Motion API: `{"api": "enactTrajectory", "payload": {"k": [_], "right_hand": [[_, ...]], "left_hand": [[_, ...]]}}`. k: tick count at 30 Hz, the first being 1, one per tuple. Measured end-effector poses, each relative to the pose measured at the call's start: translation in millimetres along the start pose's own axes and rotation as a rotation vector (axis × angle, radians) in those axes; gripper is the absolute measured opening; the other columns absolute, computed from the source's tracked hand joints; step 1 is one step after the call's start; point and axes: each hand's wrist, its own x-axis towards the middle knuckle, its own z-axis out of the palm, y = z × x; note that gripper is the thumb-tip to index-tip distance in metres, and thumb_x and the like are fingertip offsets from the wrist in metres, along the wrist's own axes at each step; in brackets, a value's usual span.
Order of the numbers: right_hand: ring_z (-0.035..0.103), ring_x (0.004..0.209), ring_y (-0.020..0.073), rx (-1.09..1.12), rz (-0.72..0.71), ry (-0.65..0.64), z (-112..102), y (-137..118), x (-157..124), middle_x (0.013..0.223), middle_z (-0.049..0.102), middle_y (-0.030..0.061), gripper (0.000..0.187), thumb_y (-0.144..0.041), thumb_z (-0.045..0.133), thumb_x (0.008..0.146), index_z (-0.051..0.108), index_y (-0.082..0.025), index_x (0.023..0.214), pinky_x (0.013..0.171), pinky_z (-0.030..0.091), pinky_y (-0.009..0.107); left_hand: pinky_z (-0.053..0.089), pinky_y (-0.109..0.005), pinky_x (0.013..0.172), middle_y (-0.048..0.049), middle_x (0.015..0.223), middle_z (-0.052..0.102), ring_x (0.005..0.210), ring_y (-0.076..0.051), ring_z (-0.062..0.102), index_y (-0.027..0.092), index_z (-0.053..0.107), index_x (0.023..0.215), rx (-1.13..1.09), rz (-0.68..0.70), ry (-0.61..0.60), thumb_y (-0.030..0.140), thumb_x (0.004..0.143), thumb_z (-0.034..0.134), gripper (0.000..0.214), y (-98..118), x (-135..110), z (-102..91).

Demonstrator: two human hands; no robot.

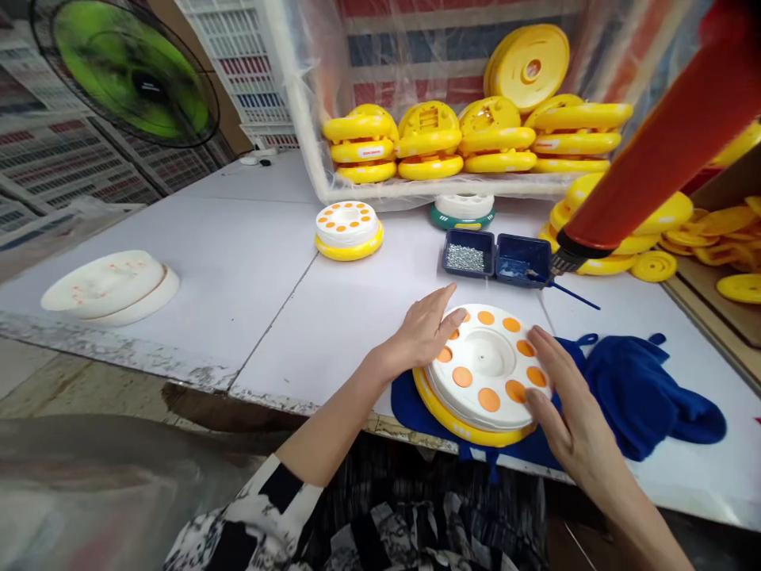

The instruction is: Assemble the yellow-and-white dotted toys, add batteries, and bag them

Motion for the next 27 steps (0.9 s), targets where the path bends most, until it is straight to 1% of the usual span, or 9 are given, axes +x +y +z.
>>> {"api": "enactTrajectory", "payload": {"k": [3,7,11,13,17,19,22,25,27], "right_hand": [[0.032,0.147,0.0320,-0.020,-0.019,-0.002,-4.4,-1.5,-5.9,0.160,0.034,0.0068,0.059,-0.044,0.046,0.100,0.030,-0.032,0.155,0.120,0.025,0.061],[0.034,0.145,0.0313,0.029,-0.017,0.014,-0.9,0.4,-1.6,0.158,0.037,0.0079,0.058,-0.047,0.041,0.101,0.030,-0.030,0.155,0.120,0.026,0.059],[0.031,0.146,0.0361,-0.065,-0.028,0.040,8.7,-0.9,-9.3,0.160,0.033,0.0123,0.063,-0.046,0.042,0.100,0.024,-0.026,0.158,0.116,0.026,0.065],[0.028,0.147,0.0381,-0.103,-0.041,0.028,7.0,-2.4,-15.8,0.161,0.029,0.0125,0.067,-0.046,0.044,0.099,0.021,-0.027,0.159,0.116,0.025,0.067],[0.032,0.146,0.0336,-0.025,0.008,0.029,-4.1,-1.4,-12.8,0.160,0.032,0.0093,0.061,-0.046,0.038,0.101,0.024,-0.028,0.158,0.119,0.026,0.060],[0.034,0.146,0.0319,-0.003,0.026,0.048,-4.7,2.3,-6.1,0.159,0.035,0.0103,0.060,-0.048,0.036,0.102,0.027,-0.026,0.157,0.120,0.026,0.056],[0.035,0.145,0.0331,0.014,0.067,0.044,3.7,7.6,-4.6,0.158,0.036,0.0138,0.062,-0.050,0.033,0.102,0.027,-0.021,0.157,0.119,0.028,0.058],[0.036,0.143,0.0387,-0.059,0.088,0.053,10.8,8.6,-17.4,0.157,0.036,0.0170,0.066,-0.052,0.037,0.100,0.024,-0.022,0.158,0.113,0.031,0.066],[0.038,0.141,0.0404,-0.092,0.069,0.063,9.6,8.0,-26.1,0.156,0.038,0.0169,0.066,-0.051,0.041,0.100,0.024,-0.024,0.157,0.111,0.031,0.069]], "left_hand": [[0.017,-0.042,0.124,-0.0137,0.164,0.025,0.152,-0.024,0.022,0.012,0.024,0.155,0.009,-0.022,0.021,0.053,0.101,0.028,0.068,-0.1,3.4,-2.9],[0.019,-0.041,0.124,-0.0121,0.164,0.026,0.151,-0.022,0.023,0.015,0.024,0.155,-0.004,0.012,0.096,0.056,0.101,0.024,0.068,4.7,2.2,2.4],[0.019,-0.048,0.123,-0.0153,0.161,0.031,0.149,-0.028,0.027,0.012,0.026,0.154,0.050,0.040,0.027,0.054,0.101,0.025,0.067,-1.2,15.0,11.6],[0.019,-0.047,0.123,-0.0152,0.161,0.031,0.150,-0.028,0.026,0.013,0.026,0.154,0.032,0.019,0.006,0.054,0.100,0.027,0.067,-4.0,20.3,10.4],[0.018,-0.042,0.124,-0.0112,0.164,0.026,0.152,-0.023,0.023,0.018,0.027,0.154,-0.099,-0.010,0.114,0.056,0.100,0.029,0.066,3.1,9.5,1.9],[0.019,-0.040,0.124,-0.0111,0.164,0.025,0.152,-0.022,0.022,0.017,0.026,0.154,-0.140,-0.010,0.152,0.058,0.100,0.027,0.068,9.1,0.0,0.3],[0.018,-0.039,0.124,-0.0127,0.164,0.025,0.152,-0.023,0.022,0.014,0.025,0.155,-0.115,-0.018,0.112,0.059,0.100,0.027,0.071,12.3,-3.1,4.1],[0.017,-0.043,0.124,-0.0123,0.165,0.023,0.152,-0.025,0.021,0.015,0.025,0.155,-0.042,-0.019,0.053,0.058,0.100,0.028,0.070,6.5,9.4,8.6],[0.016,-0.044,0.124,-0.0131,0.165,0.023,0.152,-0.026,0.020,0.015,0.025,0.155,-0.023,-0.032,0.019,0.060,0.099,0.029,0.072,1.2,17.9,8.3]]}}
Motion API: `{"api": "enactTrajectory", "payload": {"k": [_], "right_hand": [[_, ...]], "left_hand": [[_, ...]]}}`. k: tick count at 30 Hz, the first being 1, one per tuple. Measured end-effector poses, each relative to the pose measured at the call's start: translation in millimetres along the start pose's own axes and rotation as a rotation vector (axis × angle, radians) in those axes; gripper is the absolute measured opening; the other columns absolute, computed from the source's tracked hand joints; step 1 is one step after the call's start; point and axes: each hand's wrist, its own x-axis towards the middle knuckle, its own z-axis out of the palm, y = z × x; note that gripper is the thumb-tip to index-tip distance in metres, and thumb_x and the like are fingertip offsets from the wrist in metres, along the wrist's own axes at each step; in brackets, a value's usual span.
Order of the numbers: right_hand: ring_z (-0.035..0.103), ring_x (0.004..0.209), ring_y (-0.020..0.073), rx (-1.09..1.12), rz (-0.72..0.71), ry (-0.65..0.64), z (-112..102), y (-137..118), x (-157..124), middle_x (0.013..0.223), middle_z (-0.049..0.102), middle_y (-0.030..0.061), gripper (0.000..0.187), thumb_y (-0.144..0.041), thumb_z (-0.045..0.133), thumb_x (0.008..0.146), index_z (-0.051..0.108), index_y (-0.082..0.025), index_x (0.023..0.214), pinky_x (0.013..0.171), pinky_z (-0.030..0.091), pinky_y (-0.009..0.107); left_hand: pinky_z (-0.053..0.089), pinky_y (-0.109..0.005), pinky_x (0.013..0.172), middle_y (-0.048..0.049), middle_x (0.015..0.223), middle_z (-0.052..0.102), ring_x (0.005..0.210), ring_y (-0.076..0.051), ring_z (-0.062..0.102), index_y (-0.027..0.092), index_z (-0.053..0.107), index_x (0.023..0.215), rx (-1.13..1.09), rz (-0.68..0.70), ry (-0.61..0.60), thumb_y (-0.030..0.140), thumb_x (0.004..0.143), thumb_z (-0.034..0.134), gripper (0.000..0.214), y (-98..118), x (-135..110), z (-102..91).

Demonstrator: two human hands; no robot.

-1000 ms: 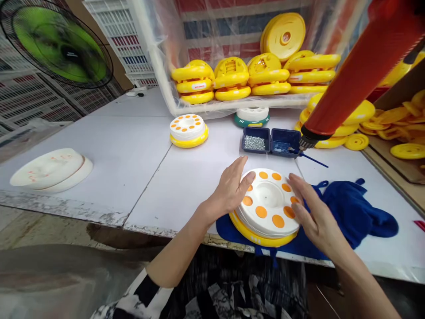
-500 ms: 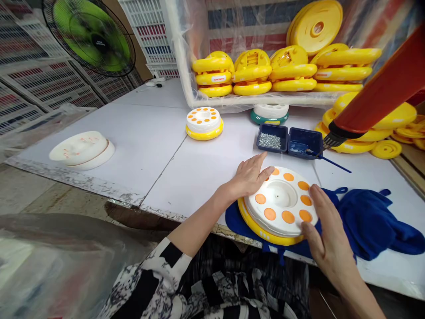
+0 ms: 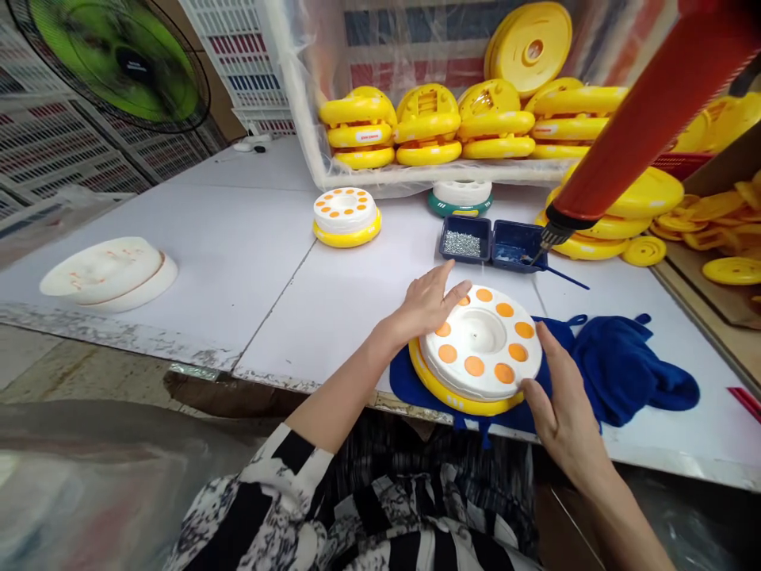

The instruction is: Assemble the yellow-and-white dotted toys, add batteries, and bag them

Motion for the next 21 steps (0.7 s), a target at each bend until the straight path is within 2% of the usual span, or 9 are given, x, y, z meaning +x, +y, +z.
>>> {"api": "enactTrajectory", "payload": {"k": [2,7,11,13,15,16,17,19,21], "right_hand": [[0.039,0.141,0.0392,0.030,-0.009,-0.018,-4.3,-0.1,-3.0,0.155,0.040,0.0155,0.064,-0.050,0.041,0.100,0.025,-0.026,0.157,0.112,0.032,0.067],[0.035,0.144,0.0338,0.105,-0.023,-0.007,-7.0,-3.5,6.9,0.158,0.036,0.0133,0.064,-0.052,0.038,0.100,0.027,-0.024,0.156,0.119,0.027,0.058],[0.031,0.147,0.0326,0.122,-0.044,-0.068,-4.4,0.1,3.7,0.161,0.031,0.0103,0.064,-0.048,0.043,0.100,0.024,-0.027,0.157,0.118,0.030,0.058],[0.039,0.143,0.0338,0.139,0.049,-0.053,-7.2,11.1,-1.6,0.159,0.035,0.0113,0.064,-0.048,0.043,0.099,0.024,-0.027,0.157,0.113,0.038,0.058],[0.057,0.126,0.0338,0.151,0.189,-0.021,-10.9,26.3,-6.2,0.148,0.050,0.0145,0.063,-0.051,0.042,0.099,0.028,-0.025,0.155,0.101,0.050,0.056],[0.064,0.114,0.0326,0.156,0.251,-0.035,-12.0,33.5,-8.0,0.139,0.058,0.0149,0.062,-0.052,0.042,0.098,0.033,-0.024,0.153,0.094,0.056,0.054],[0.069,0.105,0.0312,0.170,0.292,-0.081,-11.8,39.3,-9.6,0.130,0.064,0.0143,0.060,-0.053,0.043,0.098,0.038,-0.024,0.150,0.087,0.060,0.050],[0.072,0.093,0.0298,0.242,0.317,-0.185,-7.7,44.1,-11.8,0.119,0.071,0.0124,0.054,-0.054,0.046,0.096,0.048,-0.025,0.141,0.075,0.063,0.044],[0.073,0.092,0.0307,0.357,0.324,-0.175,0.2,39.8,-11.5,0.118,0.072,0.0116,0.049,-0.053,0.048,0.095,0.052,-0.028,0.137,0.066,0.065,0.039]], "left_hand": [[0.017,-0.044,0.124,-0.0141,0.164,0.024,0.152,-0.027,0.022,0.015,0.026,0.154,-0.032,-0.026,0.000,0.063,0.098,0.030,0.074,-2.6,2.4,-2.0],[0.019,-0.040,0.123,-0.0133,0.163,0.027,0.151,-0.024,0.025,0.014,0.029,0.153,-0.107,-0.018,0.156,0.061,0.099,0.027,0.072,2.9,-9.2,-2.3],[0.019,-0.041,0.123,-0.0147,0.161,0.031,0.150,-0.026,0.028,0.013,0.034,0.150,-0.105,-0.056,0.055,0.060,0.096,0.037,0.071,1.4,-6.6,-2.0],[0.020,-0.039,0.123,-0.0145,0.161,0.033,0.149,-0.025,0.029,0.013,0.036,0.149,-0.140,-0.089,0.075,0.059,0.098,0.034,0.069,-7.5,-6.4,-7.6],[0.023,-0.040,0.121,-0.0146,0.158,0.037,0.148,-0.025,0.031,0.013,0.040,0.146,-0.151,-0.125,0.152,0.055,0.100,0.029,0.063,-20.6,-13.5,-13.9],[0.029,-0.042,0.119,-0.0153,0.153,0.044,0.144,-0.027,0.037,0.014,0.046,0.141,-0.156,-0.148,0.172,0.053,0.100,0.029,0.059,-27.3,-20.1,-15.6],[0.037,-0.043,0.113,-0.0159,0.143,0.055,0.137,-0.030,0.046,0.015,0.054,0.132,-0.162,-0.172,0.176,0.052,0.099,0.030,0.055,-33.3,-28.2,-15.8],[0.053,-0.040,0.088,-0.0132,0.104,0.073,0.101,-0.030,0.067,0.016,0.067,0.103,-0.189,-0.210,0.119,0.052,0.097,0.035,0.049,-41.5,-46.2,-11.4],[0.054,-0.034,0.064,-0.0078,0.076,0.071,0.067,-0.024,0.067,0.017,0.067,0.083,-0.227,-0.230,0.084,0.052,0.097,0.033,0.051,-45.2,-61.1,-3.6]]}}
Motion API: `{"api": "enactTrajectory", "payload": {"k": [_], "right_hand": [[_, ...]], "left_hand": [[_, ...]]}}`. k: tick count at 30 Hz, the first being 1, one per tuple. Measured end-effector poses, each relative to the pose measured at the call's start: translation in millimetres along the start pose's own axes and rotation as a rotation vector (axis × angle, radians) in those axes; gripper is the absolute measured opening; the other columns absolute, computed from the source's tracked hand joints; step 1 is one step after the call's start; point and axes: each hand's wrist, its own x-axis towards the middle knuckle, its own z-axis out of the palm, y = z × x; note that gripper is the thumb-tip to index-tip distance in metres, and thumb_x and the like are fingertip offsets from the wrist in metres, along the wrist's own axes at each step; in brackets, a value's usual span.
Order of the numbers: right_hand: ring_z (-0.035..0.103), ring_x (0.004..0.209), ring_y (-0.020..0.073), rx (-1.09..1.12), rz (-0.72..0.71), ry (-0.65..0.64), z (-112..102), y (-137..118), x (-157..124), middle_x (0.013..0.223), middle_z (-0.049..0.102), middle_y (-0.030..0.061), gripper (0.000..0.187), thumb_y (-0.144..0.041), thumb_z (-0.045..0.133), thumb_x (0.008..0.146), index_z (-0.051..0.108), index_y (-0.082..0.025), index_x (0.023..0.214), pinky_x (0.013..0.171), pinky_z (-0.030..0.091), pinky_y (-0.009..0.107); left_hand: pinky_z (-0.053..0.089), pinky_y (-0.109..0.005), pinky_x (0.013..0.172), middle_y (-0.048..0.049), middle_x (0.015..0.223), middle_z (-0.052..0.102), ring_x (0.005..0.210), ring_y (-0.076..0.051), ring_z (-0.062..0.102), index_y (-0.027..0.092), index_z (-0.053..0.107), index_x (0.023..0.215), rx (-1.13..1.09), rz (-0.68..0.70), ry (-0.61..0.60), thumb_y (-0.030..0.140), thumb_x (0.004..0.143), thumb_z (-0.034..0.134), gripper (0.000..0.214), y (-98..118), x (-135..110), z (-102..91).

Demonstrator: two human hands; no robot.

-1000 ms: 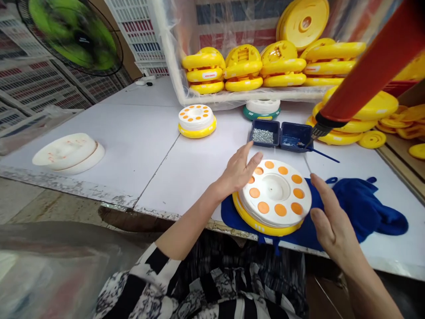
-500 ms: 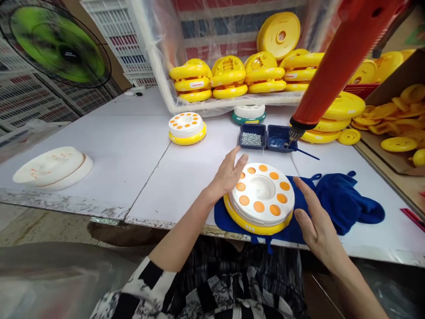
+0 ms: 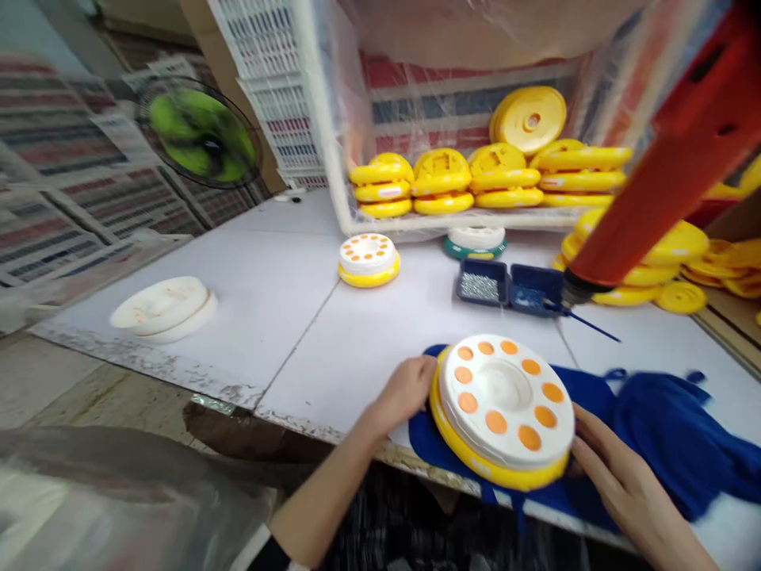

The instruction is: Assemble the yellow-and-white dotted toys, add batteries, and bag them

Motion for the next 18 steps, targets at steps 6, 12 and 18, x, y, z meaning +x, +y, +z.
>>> {"api": "enactTrajectory", "payload": {"k": [6,12,18], "right_hand": [[0.074,0.084,0.0318,0.211,-0.008,-0.018,28.9,-36.8,35.8,0.117,0.071,0.0121,0.054,-0.052,0.051,0.093,0.044,-0.033,0.143,0.061,0.064,0.040],[0.069,0.088,0.0254,0.266,-0.095,-0.447,99.4,-94.1,120.6,0.117,0.069,0.0125,0.058,-0.050,0.054,0.089,0.045,-0.021,0.138,0.071,0.057,0.039],[0.066,0.074,0.0185,0.301,-0.067,-0.607,195.3,-139.1,169.5,0.098,0.070,0.0072,0.059,-0.039,0.060,0.079,0.050,-0.015,0.132,0.067,0.053,0.034]], "left_hand": [[0.049,-0.029,0.056,-0.0056,0.073,0.069,0.062,-0.020,0.061,0.018,0.067,0.079,-0.104,-0.002,0.152,0.055,0.096,0.036,0.051,-14.8,-9.6,-20.5],[0.044,-0.027,0.052,-0.0043,0.073,0.066,0.062,-0.019,0.058,0.017,0.062,0.076,-0.160,-0.100,0.362,0.049,0.092,0.040,0.043,-55.7,-11.4,-98.4],[0.041,-0.025,0.047,0.0024,0.055,0.054,0.048,-0.013,0.052,0.016,0.059,0.071,-0.175,-0.276,0.527,0.043,0.095,0.048,0.038,-98.3,-8.4,-164.1]]}}
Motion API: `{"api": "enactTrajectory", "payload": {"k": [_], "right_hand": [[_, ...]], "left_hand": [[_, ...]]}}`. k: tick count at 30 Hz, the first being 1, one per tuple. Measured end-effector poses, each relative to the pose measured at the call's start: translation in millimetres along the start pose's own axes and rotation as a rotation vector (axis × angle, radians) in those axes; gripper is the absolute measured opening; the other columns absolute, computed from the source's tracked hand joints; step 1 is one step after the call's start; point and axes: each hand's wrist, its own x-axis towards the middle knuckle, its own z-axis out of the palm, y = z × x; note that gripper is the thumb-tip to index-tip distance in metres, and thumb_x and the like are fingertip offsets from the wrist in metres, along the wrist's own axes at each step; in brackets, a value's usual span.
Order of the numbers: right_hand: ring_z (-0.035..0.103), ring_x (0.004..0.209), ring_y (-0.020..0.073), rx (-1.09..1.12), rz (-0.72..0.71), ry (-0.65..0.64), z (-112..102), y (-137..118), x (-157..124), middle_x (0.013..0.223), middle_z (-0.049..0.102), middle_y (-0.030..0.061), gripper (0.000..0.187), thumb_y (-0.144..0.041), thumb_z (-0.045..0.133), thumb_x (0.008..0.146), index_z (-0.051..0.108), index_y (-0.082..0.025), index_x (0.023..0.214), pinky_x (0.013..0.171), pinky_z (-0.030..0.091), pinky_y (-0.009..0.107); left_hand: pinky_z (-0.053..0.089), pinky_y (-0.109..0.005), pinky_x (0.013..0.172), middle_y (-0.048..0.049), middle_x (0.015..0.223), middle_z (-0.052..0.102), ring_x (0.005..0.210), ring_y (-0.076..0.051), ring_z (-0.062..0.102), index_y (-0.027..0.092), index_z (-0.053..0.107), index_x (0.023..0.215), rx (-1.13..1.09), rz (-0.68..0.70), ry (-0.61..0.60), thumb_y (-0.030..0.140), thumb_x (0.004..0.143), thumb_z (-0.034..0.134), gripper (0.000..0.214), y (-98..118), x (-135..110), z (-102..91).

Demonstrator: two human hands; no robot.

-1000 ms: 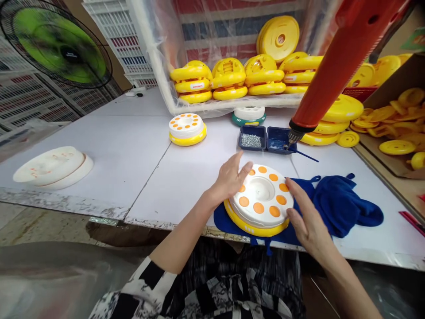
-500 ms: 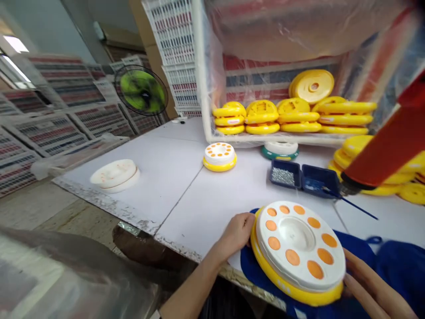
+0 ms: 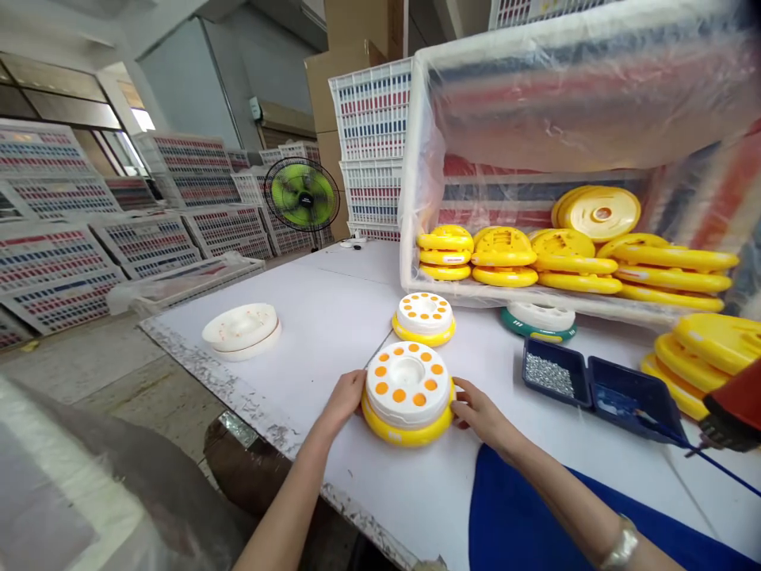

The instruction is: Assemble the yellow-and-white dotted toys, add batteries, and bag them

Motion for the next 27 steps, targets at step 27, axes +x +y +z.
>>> {"api": "enactTrajectory", "payload": {"k": [27], "right_hand": [[0.063,0.076,0.0146,0.102,0.098,0.367,-54.0,-33.3,132.0,0.102,0.064,0.0048,0.054,-0.022,0.055,0.091,0.040,-0.021,0.143,0.066,0.054,0.026]], "left_hand": [[0.054,-0.044,0.084,-0.0174,0.118,0.070,0.105,-0.035,0.063,0.015,0.064,0.120,0.201,0.126,-0.313,0.078,0.090,0.025,0.079,141.3,193.4,22.9]]}}
